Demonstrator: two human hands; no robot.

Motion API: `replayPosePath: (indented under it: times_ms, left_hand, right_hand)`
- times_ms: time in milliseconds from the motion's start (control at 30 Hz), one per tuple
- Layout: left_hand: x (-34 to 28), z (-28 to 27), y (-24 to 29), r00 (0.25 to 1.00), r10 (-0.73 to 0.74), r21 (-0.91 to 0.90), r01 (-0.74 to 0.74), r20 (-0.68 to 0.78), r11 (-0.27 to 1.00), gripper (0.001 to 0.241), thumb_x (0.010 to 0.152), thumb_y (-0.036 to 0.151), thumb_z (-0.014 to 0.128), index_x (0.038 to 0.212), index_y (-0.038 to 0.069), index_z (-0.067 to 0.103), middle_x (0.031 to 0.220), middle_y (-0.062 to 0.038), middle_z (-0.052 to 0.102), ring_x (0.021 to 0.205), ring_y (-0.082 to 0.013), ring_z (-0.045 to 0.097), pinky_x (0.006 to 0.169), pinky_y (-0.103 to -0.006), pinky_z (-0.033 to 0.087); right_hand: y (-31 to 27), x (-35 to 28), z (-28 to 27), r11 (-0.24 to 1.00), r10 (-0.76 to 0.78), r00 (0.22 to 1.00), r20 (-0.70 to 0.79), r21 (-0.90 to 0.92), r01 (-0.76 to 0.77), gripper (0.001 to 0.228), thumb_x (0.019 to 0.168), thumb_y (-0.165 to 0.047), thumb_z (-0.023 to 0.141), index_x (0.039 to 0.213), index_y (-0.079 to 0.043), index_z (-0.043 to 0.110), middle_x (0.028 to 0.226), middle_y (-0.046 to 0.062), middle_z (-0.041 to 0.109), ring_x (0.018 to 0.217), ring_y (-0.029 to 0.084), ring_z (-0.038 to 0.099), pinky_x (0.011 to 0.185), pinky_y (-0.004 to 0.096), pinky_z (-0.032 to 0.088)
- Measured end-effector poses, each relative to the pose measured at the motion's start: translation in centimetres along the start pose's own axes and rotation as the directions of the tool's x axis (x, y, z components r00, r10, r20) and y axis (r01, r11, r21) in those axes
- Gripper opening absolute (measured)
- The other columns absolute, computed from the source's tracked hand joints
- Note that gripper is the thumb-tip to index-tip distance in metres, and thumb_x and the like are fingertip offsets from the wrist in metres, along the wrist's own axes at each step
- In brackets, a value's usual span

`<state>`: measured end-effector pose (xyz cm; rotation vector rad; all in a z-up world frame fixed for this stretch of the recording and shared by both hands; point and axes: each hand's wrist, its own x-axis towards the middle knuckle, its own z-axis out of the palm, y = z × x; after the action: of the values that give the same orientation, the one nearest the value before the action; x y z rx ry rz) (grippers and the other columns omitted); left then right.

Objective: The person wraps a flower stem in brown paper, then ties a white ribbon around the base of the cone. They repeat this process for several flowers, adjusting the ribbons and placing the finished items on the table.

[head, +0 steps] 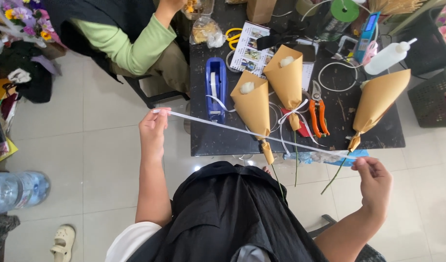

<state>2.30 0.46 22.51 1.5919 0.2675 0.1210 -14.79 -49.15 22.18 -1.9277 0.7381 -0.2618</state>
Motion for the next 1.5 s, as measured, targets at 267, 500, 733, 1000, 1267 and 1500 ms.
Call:
replayPosePath:
  times_ms: [267, 500, 733, 1000, 1267, 1500]
  left_hand:
    - [-2.7, 6.2, -0.4, 0.912, 0.178, 0.115, -0.235, 0.369, 0.965, 0.014, 0.092, 0.026, 0.068, 0.095, 0.015, 0.076, 0.091, -0.003, 0.073, 0.078, -0.0130, 0.066, 0.074, -0.0251, 0.050]
    - [-7.2, 12.7, -3.4, 0.699, 0.269, -0.043, -0.323, 0.662, 0.945, 0.008, 0.085, 0.014, 0.075, 0.092, 0.013, 0.077, 0.089, -0.003, 0.073, 0.060, -0.0099, 0.058, 0.055, -0.0226, 0.046]
    - [-6.6, 11.8, -3.9, 0.710, 0.226, -0.020, -0.286, 0.668, 0.958, 0.009, 0.091, 0.017, 0.069, 0.094, 0.012, 0.077, 0.089, -0.001, 0.074, 0.061, -0.0078, 0.054, 0.056, -0.0213, 0.043]
    - [-7.0, 13.2, -4.6, 0.701, 0.224, -0.011, -0.294, 0.677, 0.956, 0.010, 0.091, 0.018, 0.069, 0.095, 0.014, 0.077, 0.085, -0.001, 0.073, 0.060, -0.0092, 0.055, 0.056, -0.0221, 0.043]
    - [-6.5, 13.5, -4.4, 0.701, 0.239, -0.014, -0.310, 0.672, 0.951, 0.011, 0.087, 0.021, 0.074, 0.095, 0.015, 0.077, 0.085, -0.003, 0.072, 0.061, -0.0118, 0.056, 0.054, -0.0229, 0.043]
    - [-5.9, 13.4, -3.8, 0.720, 0.248, -0.048, -0.286, 0.648, 0.957, 0.008, 0.089, 0.019, 0.073, 0.096, 0.016, 0.077, 0.085, -0.001, 0.071, 0.062, -0.0091, 0.055, 0.055, -0.0203, 0.043]
  right_hand:
    - [-7.0, -3.2, 4.6, 0.904, -0.356, 0.930, -0.095, -0.287, 0.317, 0.047, 0.095, -0.019, 0.069, 0.135, -0.003, 0.052, 0.131, 0.018, 0.054, 0.119, 0.040, 0.053, 0.099, 0.056, 0.040]
    - [-5.7, -4.4, 17.3, 0.904, -0.413, 0.705, 0.577, 0.163, 0.396, 0.038, 0.084, -0.019, 0.077, 0.120, -0.010, 0.068, 0.101, 0.010, 0.076, 0.103, 0.029, 0.071, 0.090, 0.043, 0.052]
    - [-4.5, -3.6, 16.0, 0.958, -0.288, 0.755, 0.589, 0.174, 0.230, 0.013, 0.090, -0.019, 0.070, 0.098, -0.012, 0.077, 0.076, 0.006, 0.077, 0.077, 0.018, 0.070, 0.078, 0.036, 0.054]
    - [-4.6, -3.2, 15.5, 0.958, -0.285, 0.743, 0.605, 0.160, 0.237, 0.039, 0.081, -0.014, 0.080, 0.118, -0.008, 0.069, 0.087, 0.005, 0.075, 0.062, 0.016, 0.061, 0.065, 0.030, 0.050]
    - [-6.2, -3.9, 15.9, 0.942, -0.308, 0.809, 0.501, 0.042, 0.333, 0.020, 0.083, -0.017, 0.078, 0.103, -0.014, 0.075, 0.069, 0.000, 0.069, 0.054, 0.016, 0.056, 0.057, 0.028, 0.047]
    - [-6.7, -4.0, 16.1, 0.899, -0.421, 0.809, 0.411, 0.070, 0.432, 0.007, 0.090, -0.016, 0.072, 0.091, -0.011, 0.076, 0.063, 0.006, 0.067, 0.059, 0.023, 0.062, 0.066, 0.032, 0.051]
